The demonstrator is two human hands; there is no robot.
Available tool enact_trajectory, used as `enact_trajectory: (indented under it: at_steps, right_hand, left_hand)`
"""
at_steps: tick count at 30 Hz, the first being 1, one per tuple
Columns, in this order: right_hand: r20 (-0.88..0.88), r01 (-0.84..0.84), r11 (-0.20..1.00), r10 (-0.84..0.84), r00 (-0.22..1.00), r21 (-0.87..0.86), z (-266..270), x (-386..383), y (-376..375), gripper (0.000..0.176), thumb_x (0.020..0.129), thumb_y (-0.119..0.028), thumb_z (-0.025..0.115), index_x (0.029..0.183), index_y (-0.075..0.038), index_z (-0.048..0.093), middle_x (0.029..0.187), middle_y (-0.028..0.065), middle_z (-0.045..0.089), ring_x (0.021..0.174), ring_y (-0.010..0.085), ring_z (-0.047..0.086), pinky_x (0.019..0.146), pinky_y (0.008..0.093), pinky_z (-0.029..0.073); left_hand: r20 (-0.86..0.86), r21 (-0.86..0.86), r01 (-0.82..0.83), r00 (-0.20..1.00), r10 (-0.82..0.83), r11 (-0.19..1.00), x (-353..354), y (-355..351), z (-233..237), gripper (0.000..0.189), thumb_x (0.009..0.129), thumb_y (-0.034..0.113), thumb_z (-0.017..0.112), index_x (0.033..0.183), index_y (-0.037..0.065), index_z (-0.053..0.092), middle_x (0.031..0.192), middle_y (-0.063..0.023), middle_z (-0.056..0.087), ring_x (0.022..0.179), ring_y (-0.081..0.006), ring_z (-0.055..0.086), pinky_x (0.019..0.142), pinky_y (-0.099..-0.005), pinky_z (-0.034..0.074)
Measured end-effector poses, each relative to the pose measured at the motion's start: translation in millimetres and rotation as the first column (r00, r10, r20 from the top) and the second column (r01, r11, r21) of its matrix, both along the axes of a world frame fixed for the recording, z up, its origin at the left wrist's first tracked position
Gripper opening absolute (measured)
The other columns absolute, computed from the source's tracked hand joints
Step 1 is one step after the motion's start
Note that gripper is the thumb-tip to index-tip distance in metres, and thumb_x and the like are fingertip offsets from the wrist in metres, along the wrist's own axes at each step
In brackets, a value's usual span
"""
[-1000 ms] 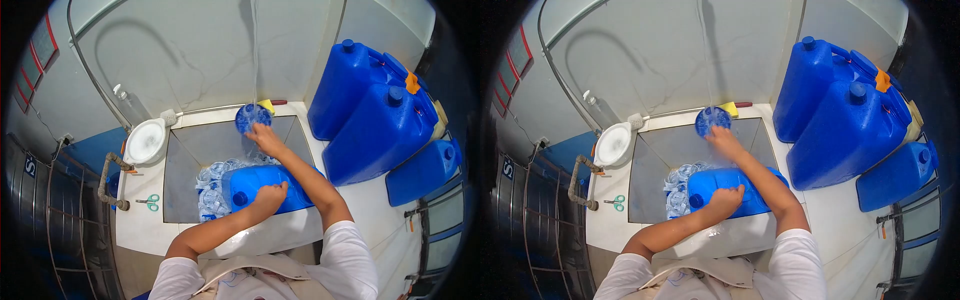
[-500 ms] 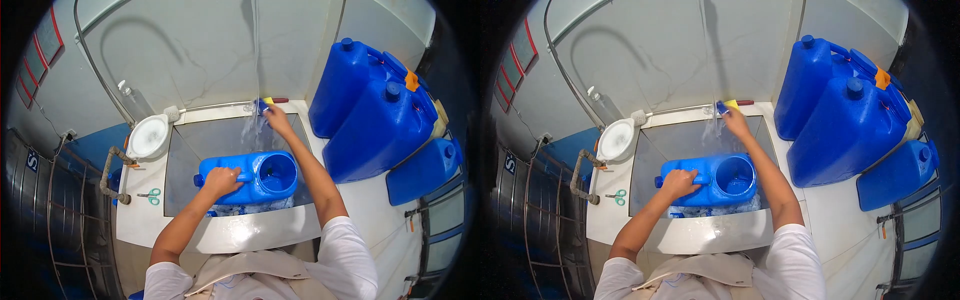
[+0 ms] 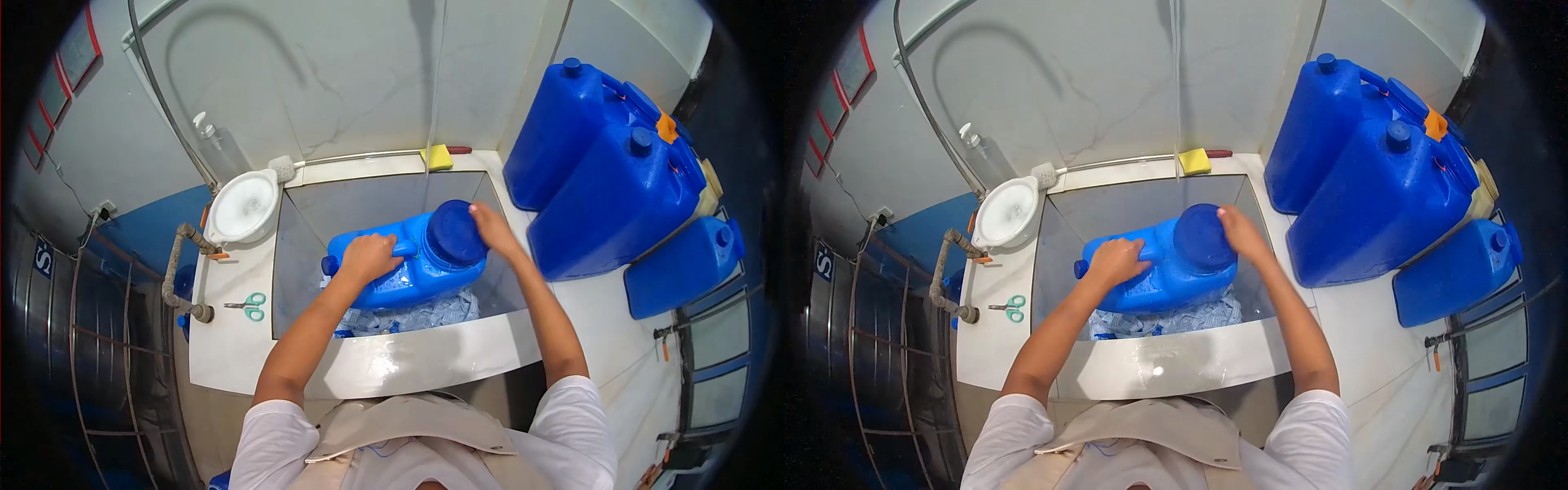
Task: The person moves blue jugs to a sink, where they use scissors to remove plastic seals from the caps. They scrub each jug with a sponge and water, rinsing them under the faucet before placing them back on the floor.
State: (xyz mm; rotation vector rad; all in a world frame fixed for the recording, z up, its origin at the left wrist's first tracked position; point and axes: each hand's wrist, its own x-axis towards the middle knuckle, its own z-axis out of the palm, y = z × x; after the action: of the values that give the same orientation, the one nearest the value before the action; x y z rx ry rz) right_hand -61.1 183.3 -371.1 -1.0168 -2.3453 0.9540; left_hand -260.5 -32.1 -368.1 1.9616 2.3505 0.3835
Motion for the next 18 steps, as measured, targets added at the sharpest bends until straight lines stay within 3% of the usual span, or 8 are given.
enact_trajectory:
  at_steps: [1,2,3,6,9,13,17,18]
  right_hand:
    - [0.092,0.037,0.998,-0.041,0.995,0.041,5.2,-5.7,-23.1,0.046,0.095,-0.038,0.043,0.126,-0.004,0.047,0.123,0.0200,0.054,0.114,0.0343,0.051,0.098,0.0408,0.038]
    - [-0.002,0.017,0.907,-0.018,1.000,0.421,1.0,-9.7,-28.8,0.049,0.093,-0.042,0.041,0.133,-0.013,0.042,0.138,0.0193,0.039,0.128,0.0393,0.035,0.103,0.0492,0.029]
    - [-0.006,0.019,0.904,-0.018,1.000,0.427,1.2,-7.1,-30.6,0.049,0.093,-0.042,0.041,0.133,-0.013,0.042,0.138,0.0193,0.039,0.128,0.0393,0.035,0.103,0.0492,0.029]
    - [0.406,-0.273,0.732,-0.005,0.914,0.624,34.3,-25.6,-86.0,0.055,0.088,-0.055,0.040,0.136,-0.027,0.041,0.145,0.0139,0.030,0.132,0.0439,0.024,0.100,0.0639,0.020]
    - [0.393,-0.111,0.821,-0.144,0.908,0.560,38.4,-36.8,-106.8,0.058,0.085,-0.055,0.045,0.135,-0.026,0.042,0.143,0.0138,0.033,0.128,0.0460,0.029,0.097,0.0633,0.024]
    - [0.221,0.120,0.685,-0.388,0.895,0.719,11.6,-41.8,-112.8,0.061,0.083,-0.054,0.047,0.135,-0.024,0.043,0.142,0.0133,0.035,0.123,0.0452,0.034,0.095,0.0628,0.025]
    - [0.365,0.058,0.836,-0.300,0.881,0.545,39.4,-33.5,-118.3,0.063,0.086,-0.058,0.041,0.137,-0.021,0.040,0.144,0.0185,0.030,0.131,0.0456,0.024,0.100,0.0638,0.017]
    - [0.277,0.093,0.786,-0.322,0.905,0.611,54.3,-35.6,-116.9,0.064,0.087,-0.057,0.040,0.139,-0.021,0.037,0.146,0.0183,0.025,0.133,0.0445,0.020,0.102,0.0641,0.013]
  left_hand:
    - [0.000,-0.003,0.009,1.000,-0.009,1.000,0.3,-1.4,-0.5,0.033,0.072,0.034,0.067,0.088,0.006,0.061,0.073,-0.0180,0.064,0.070,-0.0360,0.063,0.063,-0.0475,0.050]
    - [0.004,-0.019,0.010,1.000,-0.010,1.000,2.5,-0.6,0.8,0.033,0.072,0.035,0.066,0.089,0.007,0.062,0.074,-0.0180,0.064,0.071,-0.0359,0.063,0.063,-0.0474,0.050]
    - [0.005,-0.030,0.003,1.000,-0.003,1.000,2.8,0.8,3.3,0.034,0.072,0.036,0.066,0.090,0.007,0.062,0.076,-0.0180,0.065,0.072,-0.0358,0.063,0.064,-0.0473,0.051]
    - [0.064,0.032,-0.017,0.998,0.015,0.999,12.2,-1.1,4.8,0.029,0.072,0.034,0.067,0.082,0.007,0.065,0.076,-0.0171,0.066,0.071,-0.0339,0.064,0.063,-0.0455,0.052]
    - [0.043,0.024,-0.049,0.998,0.048,0.999,11.3,-2.9,-3.1,0.028,0.072,0.033,0.068,0.083,0.007,0.066,0.077,-0.0165,0.066,0.072,-0.0328,0.065,0.064,-0.0447,0.052]
    - [0.084,0.047,-0.084,0.993,0.080,0.995,28.1,-8.3,-4.4,0.026,0.072,0.030,0.069,0.085,0.008,0.066,0.078,-0.0159,0.066,0.072,-0.0332,0.065,0.063,-0.0438,0.053]
    - [0.078,0.076,-0.043,0.996,0.037,0.996,36.4,-16.6,-8.7,0.026,0.072,0.030,0.068,0.086,0.008,0.065,0.078,-0.0160,0.066,0.071,-0.0336,0.065,0.062,-0.0446,0.053]
    - [0.058,0.068,-0.066,0.996,0.063,0.995,35.0,-14.3,-4.4,0.025,0.073,0.029,0.068,0.086,0.008,0.065,0.078,-0.0161,0.066,0.071,-0.0335,0.065,0.062,-0.0450,0.052]
